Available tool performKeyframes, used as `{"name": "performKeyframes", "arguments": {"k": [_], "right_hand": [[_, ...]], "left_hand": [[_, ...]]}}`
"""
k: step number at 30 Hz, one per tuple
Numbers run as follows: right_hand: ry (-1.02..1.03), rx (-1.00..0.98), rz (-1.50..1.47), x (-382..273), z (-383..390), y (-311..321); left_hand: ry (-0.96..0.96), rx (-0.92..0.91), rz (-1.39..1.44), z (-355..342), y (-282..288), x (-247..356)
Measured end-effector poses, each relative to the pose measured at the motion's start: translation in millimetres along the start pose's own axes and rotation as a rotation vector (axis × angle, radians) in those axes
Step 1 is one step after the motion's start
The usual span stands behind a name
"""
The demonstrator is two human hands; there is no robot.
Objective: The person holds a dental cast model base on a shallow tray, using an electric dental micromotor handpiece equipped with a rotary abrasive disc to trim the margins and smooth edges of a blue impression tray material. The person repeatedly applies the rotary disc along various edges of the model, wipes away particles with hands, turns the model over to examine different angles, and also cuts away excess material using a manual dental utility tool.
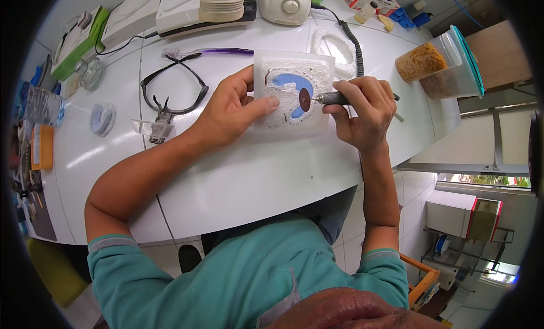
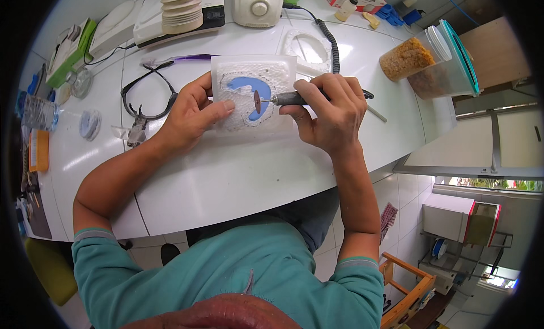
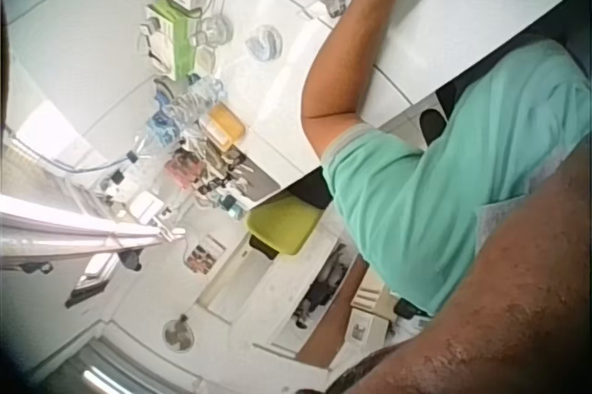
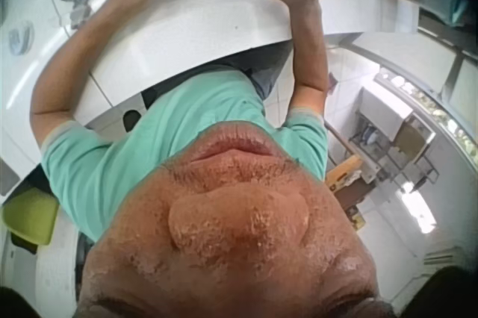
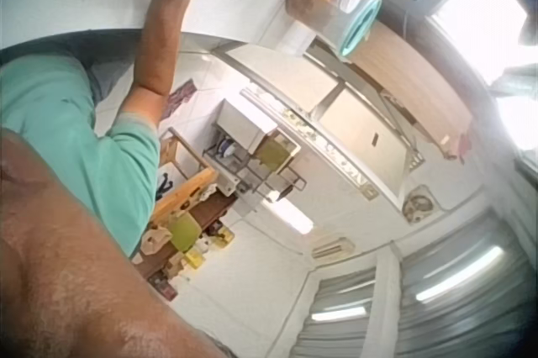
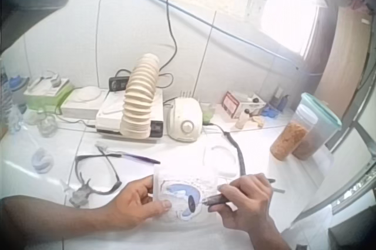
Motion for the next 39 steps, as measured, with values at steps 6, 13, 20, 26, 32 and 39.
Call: {"name": "performKeyframes", "arguments": {"k": [6, 13, 20, 26, 32, 39], "right_hand": [[-0.007, -0.022, 0.004, 0.7, 0.5, -0.5], [-0.003, -0.022, 0.003, 1.4, 1.1, -1.5], [0.001, -0.027, -0.005, 0.6, 0.3, -1.6], [0.009, -0.018, -0.002, 0.9, 0.0, -1.4], [0.005, -0.014, -0.011, 2.0, -0.1, -2.0], [-0.015, -0.007, -0.039, 2.4, 1.0, -2.8]], "left_hand": [[0.007, -0.001, -0.002, -0.5, -0.1, 0.0], [-0.005, 0.013, -0.004, 0.2, -0.9, 0.2], [0.009, 0.003, -0.009, 0.6, 0.0, 1.1], [-0.006, -0.011, 0.007, -0.5, 2.1, -1.3], [0.005, -0.022, -0.003, 0.0, 3.1, -2.1], [-0.008, -0.019, 0.003, -0.3, 4.5, -3.5]]}}
Point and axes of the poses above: each hand's wrist, its own z-axis away from the middle knuckle, its own y-axis out of the back of the hand, x = y × z, the point moved 3 cm from there along -z, towards the middle knuckle, and after that the axes turned 3 degrees about -x, right-handed, at the moved point
